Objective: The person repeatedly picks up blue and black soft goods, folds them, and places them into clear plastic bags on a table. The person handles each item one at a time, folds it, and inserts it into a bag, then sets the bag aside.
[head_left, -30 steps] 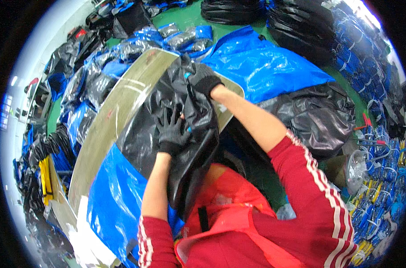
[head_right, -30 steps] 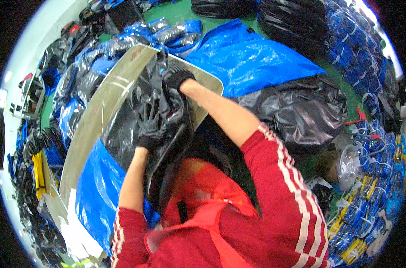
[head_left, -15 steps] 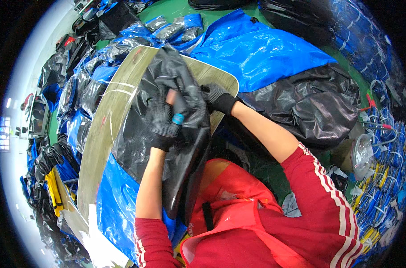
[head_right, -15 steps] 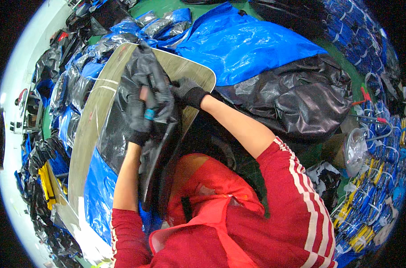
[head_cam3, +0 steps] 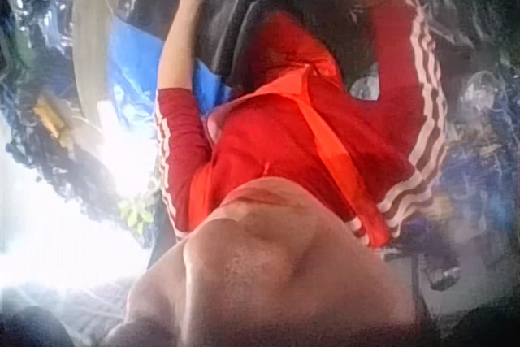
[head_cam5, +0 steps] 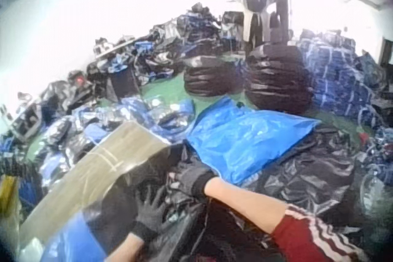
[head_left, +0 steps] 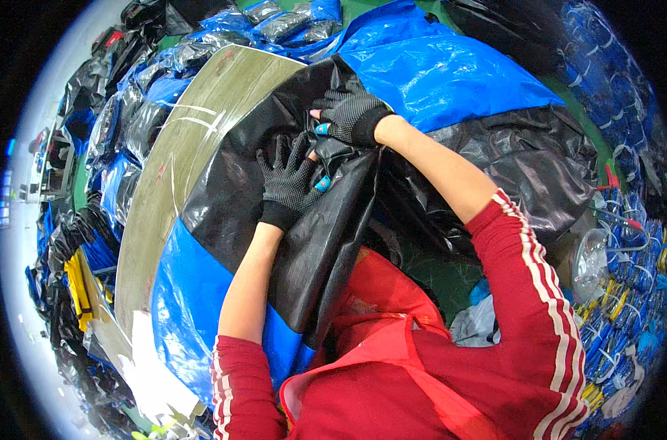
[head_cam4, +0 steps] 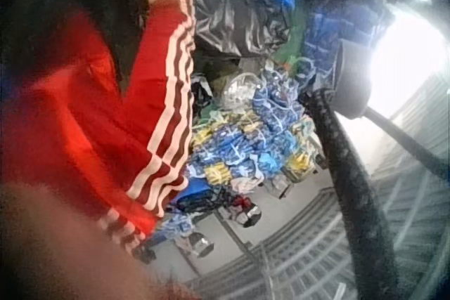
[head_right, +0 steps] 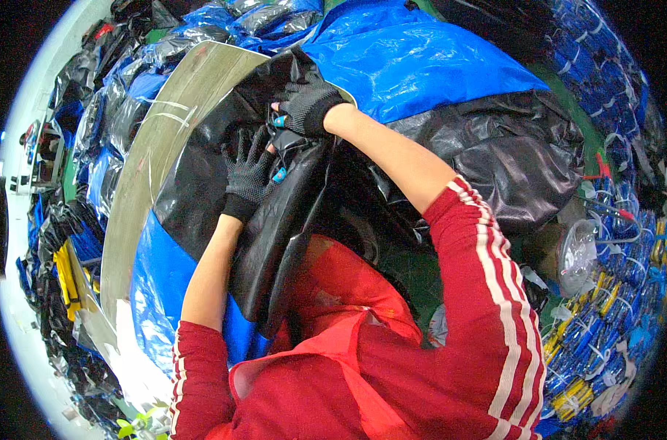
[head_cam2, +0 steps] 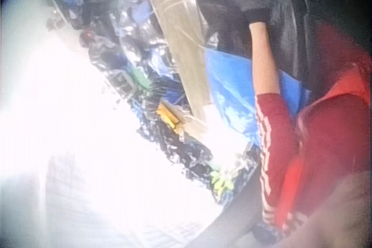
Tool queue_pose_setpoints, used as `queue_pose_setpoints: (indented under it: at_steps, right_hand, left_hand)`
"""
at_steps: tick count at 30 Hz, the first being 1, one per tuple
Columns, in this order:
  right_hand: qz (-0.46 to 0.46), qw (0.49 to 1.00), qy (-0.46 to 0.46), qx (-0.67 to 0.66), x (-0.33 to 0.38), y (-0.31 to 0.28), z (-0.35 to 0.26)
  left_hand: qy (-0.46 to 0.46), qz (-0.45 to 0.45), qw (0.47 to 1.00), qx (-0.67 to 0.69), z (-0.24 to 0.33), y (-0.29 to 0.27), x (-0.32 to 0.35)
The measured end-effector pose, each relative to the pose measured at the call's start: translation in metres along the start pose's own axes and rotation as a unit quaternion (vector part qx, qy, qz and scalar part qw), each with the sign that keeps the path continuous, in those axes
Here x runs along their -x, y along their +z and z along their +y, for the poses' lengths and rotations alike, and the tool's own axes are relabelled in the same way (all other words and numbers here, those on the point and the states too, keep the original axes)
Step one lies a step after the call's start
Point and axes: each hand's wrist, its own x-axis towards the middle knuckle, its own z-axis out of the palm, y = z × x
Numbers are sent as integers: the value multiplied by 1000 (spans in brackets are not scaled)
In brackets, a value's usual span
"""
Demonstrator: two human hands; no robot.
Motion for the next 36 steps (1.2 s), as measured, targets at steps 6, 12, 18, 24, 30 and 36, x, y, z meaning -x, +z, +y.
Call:
queue_pose_setpoints:
  at_steps: [6,12,18,24,30,36]
  right_hand:
    - [69,943,-274,-176,80,-6,-26]
    - [159,946,-188,-211,120,-8,-50]
    - [46,966,-255,-21,8,-53,-57]
    - [-262,938,-226,-5,-99,52,-67]
    - [-193,973,-111,-54,-94,89,-44]
    - [-189,975,-100,-63,-89,82,-39]
  left_hand:
    - [-11,-18,1000,-10,7,-14,-7]
    - [54,-227,972,-25,5,-99,3]
    - [48,-83,994,60,47,-83,28]
    - [-176,-75,982,0,1,-109,175]
    - [-257,-37,966,-16,0,-75,241]
    - [-156,-60,984,56,-21,-85,224]
